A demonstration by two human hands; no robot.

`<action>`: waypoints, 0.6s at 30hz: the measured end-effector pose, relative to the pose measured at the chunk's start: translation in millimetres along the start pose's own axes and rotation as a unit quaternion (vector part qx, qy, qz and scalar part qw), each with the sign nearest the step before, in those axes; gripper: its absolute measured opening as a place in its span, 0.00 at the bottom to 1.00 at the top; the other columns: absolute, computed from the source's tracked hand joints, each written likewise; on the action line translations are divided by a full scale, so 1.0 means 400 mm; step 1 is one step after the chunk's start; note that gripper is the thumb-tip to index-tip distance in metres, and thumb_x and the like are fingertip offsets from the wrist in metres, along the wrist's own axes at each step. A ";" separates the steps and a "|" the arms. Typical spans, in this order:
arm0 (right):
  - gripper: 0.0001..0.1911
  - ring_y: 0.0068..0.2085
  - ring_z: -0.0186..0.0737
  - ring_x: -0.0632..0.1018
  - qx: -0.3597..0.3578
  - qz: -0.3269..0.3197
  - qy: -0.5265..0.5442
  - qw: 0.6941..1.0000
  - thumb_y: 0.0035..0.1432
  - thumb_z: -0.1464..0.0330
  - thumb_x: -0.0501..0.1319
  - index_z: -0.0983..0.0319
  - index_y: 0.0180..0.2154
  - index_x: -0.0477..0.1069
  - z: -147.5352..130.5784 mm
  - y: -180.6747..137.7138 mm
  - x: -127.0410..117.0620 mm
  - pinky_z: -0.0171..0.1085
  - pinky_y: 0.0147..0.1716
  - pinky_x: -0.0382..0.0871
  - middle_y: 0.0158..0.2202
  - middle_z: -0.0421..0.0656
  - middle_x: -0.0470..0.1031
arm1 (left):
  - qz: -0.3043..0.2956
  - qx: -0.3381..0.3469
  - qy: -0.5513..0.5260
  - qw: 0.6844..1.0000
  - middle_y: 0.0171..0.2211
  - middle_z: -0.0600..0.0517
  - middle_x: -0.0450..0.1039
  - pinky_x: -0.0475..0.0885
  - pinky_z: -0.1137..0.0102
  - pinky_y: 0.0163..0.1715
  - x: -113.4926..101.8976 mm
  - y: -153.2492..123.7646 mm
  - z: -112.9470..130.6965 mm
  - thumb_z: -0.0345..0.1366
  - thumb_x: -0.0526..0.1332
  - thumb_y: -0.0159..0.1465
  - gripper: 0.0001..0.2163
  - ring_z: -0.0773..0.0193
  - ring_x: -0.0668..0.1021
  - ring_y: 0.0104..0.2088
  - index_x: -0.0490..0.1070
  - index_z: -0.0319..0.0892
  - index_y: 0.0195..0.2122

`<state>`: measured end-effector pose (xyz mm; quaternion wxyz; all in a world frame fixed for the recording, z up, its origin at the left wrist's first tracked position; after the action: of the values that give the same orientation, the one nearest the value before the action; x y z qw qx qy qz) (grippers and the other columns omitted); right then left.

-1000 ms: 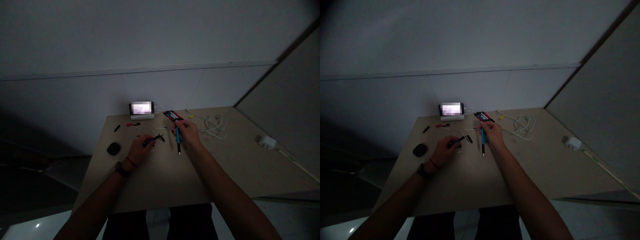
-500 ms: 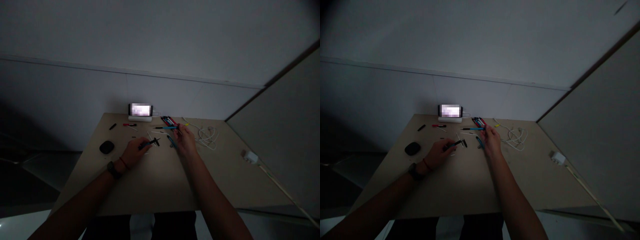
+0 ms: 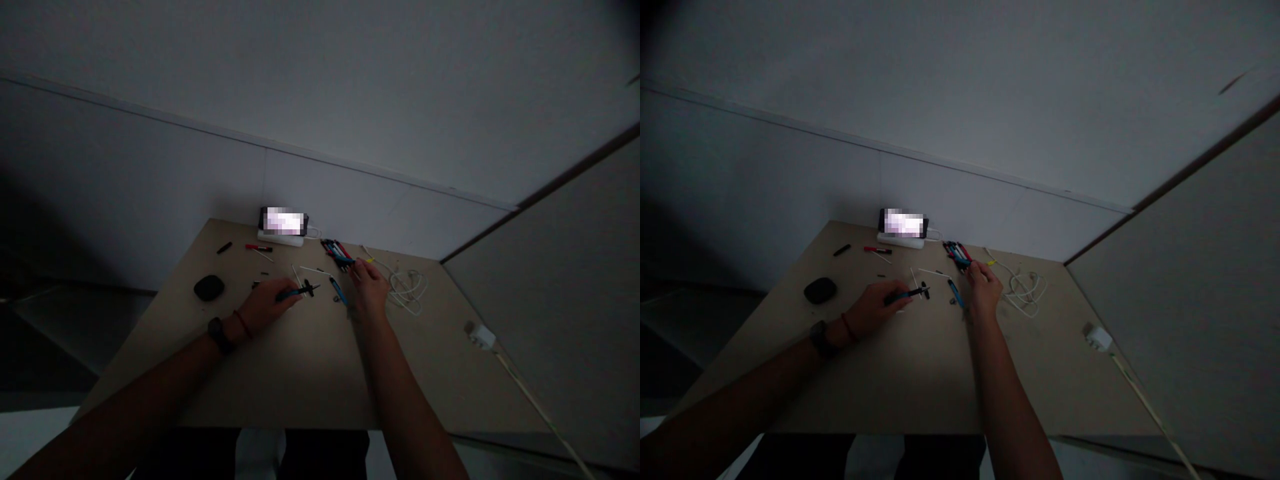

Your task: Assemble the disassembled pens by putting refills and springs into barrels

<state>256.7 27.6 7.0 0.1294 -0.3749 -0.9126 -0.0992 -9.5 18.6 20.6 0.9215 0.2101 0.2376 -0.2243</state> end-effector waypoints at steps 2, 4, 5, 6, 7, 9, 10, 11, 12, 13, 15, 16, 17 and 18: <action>0.17 0.31 0.36 0.80 -0.002 -0.003 -0.039 0.999 0.44 0.59 0.76 0.62 0.32 0.79 0.005 0.001 -0.004 0.37 0.34 0.80 0.29 0.38 0.78 | 0.000 0.001 0.000 1.000 0.30 0.53 0.75 0.68 0.69 0.36 -0.001 0.000 0.002 0.44 0.60 0.67 0.12 0.64 0.73 0.30 0.76 0.40 0.37; 0.18 0.27 0.34 0.77 0.007 -0.014 -0.077 0.997 0.44 0.57 0.75 0.63 0.32 0.78 0.008 0.001 -0.006 0.36 0.29 0.78 0.24 0.37 0.75 | -0.002 0.005 0.000 1.000 0.29 0.53 0.74 0.68 0.69 0.36 -0.003 0.000 0.006 0.43 0.60 0.68 0.12 0.64 0.73 0.31 0.76 0.40 0.36; 0.19 0.25 0.33 0.76 0.012 -0.018 -0.092 0.995 0.44 0.56 0.75 0.63 0.32 0.78 0.008 0.001 -0.007 0.35 0.27 0.77 0.22 0.36 0.74 | -0.002 0.007 -0.001 1.000 0.29 0.53 0.74 0.68 0.69 0.36 -0.004 0.000 0.008 0.43 0.60 0.68 0.12 0.64 0.73 0.30 0.76 0.40 0.36; 0.19 0.23 0.32 0.74 0.016 -0.019 -0.104 0.994 0.44 0.55 0.75 0.63 0.31 0.77 0.008 0.000 -0.008 0.34 0.25 0.76 0.21 0.35 0.73 | -0.004 0.008 -0.001 1.000 0.29 0.53 0.74 0.68 0.69 0.36 -0.005 -0.001 0.010 0.43 0.60 0.68 0.11 0.64 0.73 0.30 0.76 0.41 0.36; 0.20 0.22 0.32 0.74 0.018 -0.019 -0.112 0.993 0.43 0.55 0.75 0.63 0.30 0.76 0.007 -0.001 -0.008 0.33 0.24 0.75 0.21 0.35 0.72 | -0.004 0.009 -0.001 1.000 0.29 0.54 0.74 0.68 0.69 0.36 -0.005 -0.001 0.012 0.43 0.59 0.68 0.11 0.64 0.73 0.30 0.76 0.41 0.36; 0.20 0.21 0.31 0.74 0.019 -0.016 -0.119 0.993 0.44 0.55 0.74 0.63 0.30 0.75 0.005 -0.003 -0.006 0.32 0.22 0.74 0.21 0.35 0.73 | -0.004 0.010 0.000 1.000 0.28 0.54 0.74 0.68 0.69 0.36 -0.006 -0.002 0.015 0.43 0.59 0.68 0.11 0.65 0.73 0.30 0.76 0.41 0.36; 0.20 0.21 0.32 0.75 0.021 -0.012 -0.120 0.992 0.44 0.55 0.74 0.63 0.30 0.74 0.004 -0.004 -0.006 0.32 0.22 0.73 0.21 0.36 0.73 | -0.004 0.010 0.001 1.000 0.28 0.54 0.74 0.68 0.69 0.36 -0.006 -0.003 0.015 0.43 0.59 0.68 0.11 0.65 0.73 0.30 0.76 0.41 0.36; 0.19 0.21 0.32 0.75 0.024 -0.006 -0.121 0.992 0.44 0.55 0.74 0.62 0.30 0.74 0.004 -0.005 -0.005 0.31 0.21 0.73 0.22 0.36 0.74 | -0.003 0.010 0.002 1.000 0.28 0.54 0.74 0.68 0.69 0.36 -0.005 -0.003 0.015 0.43 0.60 0.68 0.11 0.65 0.73 0.30 0.76 0.41 0.36; 0.19 0.21 0.32 0.76 0.028 0.001 -0.121 0.992 0.44 0.56 0.74 0.62 0.30 0.73 0.004 -0.006 -0.005 0.31 0.20 0.72 0.23 0.37 0.75 | -0.003 0.010 0.004 1.000 0.29 0.54 0.74 0.68 0.69 0.36 -0.004 -0.003 0.014 0.43 0.60 0.68 0.11 0.65 0.73 0.30 0.76 0.41 0.36; 0.19 0.20 0.33 0.76 0.034 0.009 -0.121 0.992 0.44 0.57 0.73 0.62 0.31 0.73 0.006 -0.006 -0.006 0.30 0.18 0.71 0.24 0.37 0.76 | -0.001 0.009 0.006 1.000 0.29 0.54 0.74 0.68 0.69 0.36 -0.003 -0.003 0.013 0.43 0.60 0.68 0.11 0.64 0.73 0.30 0.76 0.41 0.36; 0.18 0.19 0.32 0.76 0.049 0.015 -0.124 0.991 0.45 0.58 0.72 0.62 0.32 0.73 0.010 -0.007 -0.009 0.29 0.15 0.69 0.27 0.39 0.79 | 0.003 0.009 0.008 1.000 0.29 0.53 0.74 0.68 0.69 0.36 0.000 -0.003 0.010 0.43 0.60 0.67 0.11 0.64 0.73 0.30 0.76 0.41 0.37; 0.18 0.19 0.32 0.76 0.060 0.009 -0.128 0.990 0.45 0.59 0.72 0.62 0.33 0.73 0.013 -0.007 -0.010 0.29 0.14 0.67 0.29 0.41 0.80 | 0.004 0.010 0.007 1.000 0.29 0.53 0.75 0.68 0.69 0.36 0.002 -0.003 0.008 0.43 0.60 0.67 0.11 0.64 0.73 0.30 0.76 0.41 0.37; 0.18 0.19 0.33 0.76 0.072 -0.003 -0.134 0.988 0.45 0.59 0.71 0.62 0.35 0.73 0.017 -0.007 -0.012 0.29 0.14 0.67 0.30 0.41 0.80 | 0.003 0.011 0.006 1.000 0.29 0.53 0.75 0.68 0.69 0.36 0.003 -0.003 0.007 0.43 0.60 0.67 0.11 0.64 0.74 0.31 0.76 0.41 0.38; 0.19 0.19 0.33 0.76 0.080 -0.015 -0.146 0.986 0.45 0.60 0.71 0.62 0.37 0.73 0.021 -0.007 -0.013 0.29 0.13 0.66 0.30 0.41 0.81 | 0.002 0.012 0.005 1.000 0.29 0.53 0.75 0.68 0.70 0.35 0.004 -0.003 0.007 0.43 0.60 0.68 0.11 0.64 0.74 0.31 0.76 0.41 0.38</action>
<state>256.9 24.4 -2.9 0.0232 -0.3597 -0.9324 0.0280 -7.9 15.9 21.5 0.9183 0.2226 0.2389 -0.2240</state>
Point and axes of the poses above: each hand's wrist, its own y-axis towards the middle knuckle, its own x-axis out of the palm, z = x × y, the point moved 1 cm from there along y, towards the middle knuckle
